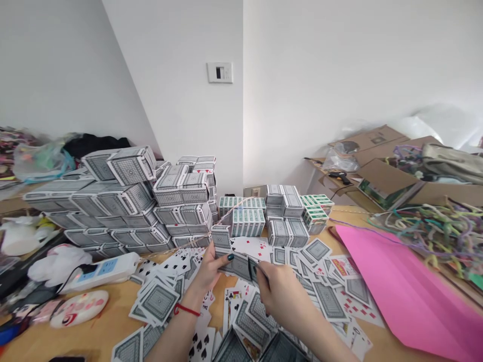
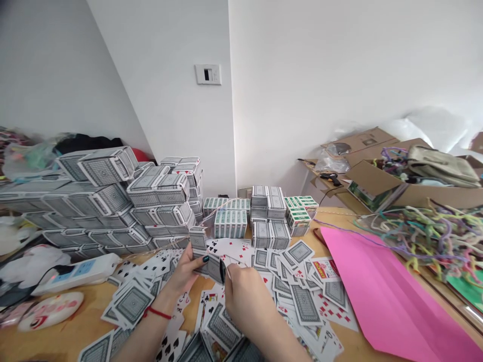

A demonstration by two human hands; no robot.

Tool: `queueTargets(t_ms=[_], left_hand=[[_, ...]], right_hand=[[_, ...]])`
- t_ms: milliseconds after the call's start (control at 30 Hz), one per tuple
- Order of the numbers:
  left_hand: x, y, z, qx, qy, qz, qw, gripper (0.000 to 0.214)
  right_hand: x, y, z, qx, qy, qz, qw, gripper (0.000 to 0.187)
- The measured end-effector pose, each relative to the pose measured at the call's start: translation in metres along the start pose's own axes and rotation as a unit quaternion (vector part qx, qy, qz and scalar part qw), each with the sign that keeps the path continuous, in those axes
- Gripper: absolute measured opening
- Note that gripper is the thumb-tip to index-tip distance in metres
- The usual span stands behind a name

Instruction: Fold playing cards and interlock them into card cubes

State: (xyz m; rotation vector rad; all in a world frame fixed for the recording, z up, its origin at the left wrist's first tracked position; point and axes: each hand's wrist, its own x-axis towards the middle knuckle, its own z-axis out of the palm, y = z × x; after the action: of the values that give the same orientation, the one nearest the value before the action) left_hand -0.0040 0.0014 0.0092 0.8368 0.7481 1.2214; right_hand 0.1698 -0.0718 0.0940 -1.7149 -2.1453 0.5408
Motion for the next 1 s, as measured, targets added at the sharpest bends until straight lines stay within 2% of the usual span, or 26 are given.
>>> queueTargets(t_ms=[133,367,500,667,867,933,1000], left_hand=[[0.0,0.001,-0.001,-0.001,0.001,0.003,1.0,0.051],[0.001,0.001,-0.002,-0.037,-0.008,0.023,0.999,0.04],[0.001,0.001,-0.002,-0.06,-0.015,0.017,0.998,0.043],[-0.001,0.003,-0.002,-0.084,-0.029,0.009,0.996,0.035],[-0.001,0.004,-0.003,-0.108,-0.005,0.009,0.994,0.04],[0.0,0.004,-0.004,-0.106,-0.004,0.009,0.994,0.039],[0.001,0.002,-0.005,-0.098,-0.006,0.008,0.995,0.038]], right_hand=[[-0.001,-0.003,0.004,-0.063,-0.002,0.002,0.998,0.016],[-0.006,-0.011,0.001,0.004,0.013,-0.054,0.998,0.02],[-0.011,-0.015,0.004,-0.014,0.048,-0.081,0.995,0.018],[-0.018,-0.017,0.011,-0.026,0.079,-0.106,0.991,0.019],[-0.021,-0.02,-0.01,0.071,0.153,-0.097,0.981,0.021],[-0.021,-0.022,-0.018,0.116,0.16,-0.14,0.97,0.022],[-0.021,-0.025,-0.02,0.151,0.13,-0.224,0.954,0.024]])
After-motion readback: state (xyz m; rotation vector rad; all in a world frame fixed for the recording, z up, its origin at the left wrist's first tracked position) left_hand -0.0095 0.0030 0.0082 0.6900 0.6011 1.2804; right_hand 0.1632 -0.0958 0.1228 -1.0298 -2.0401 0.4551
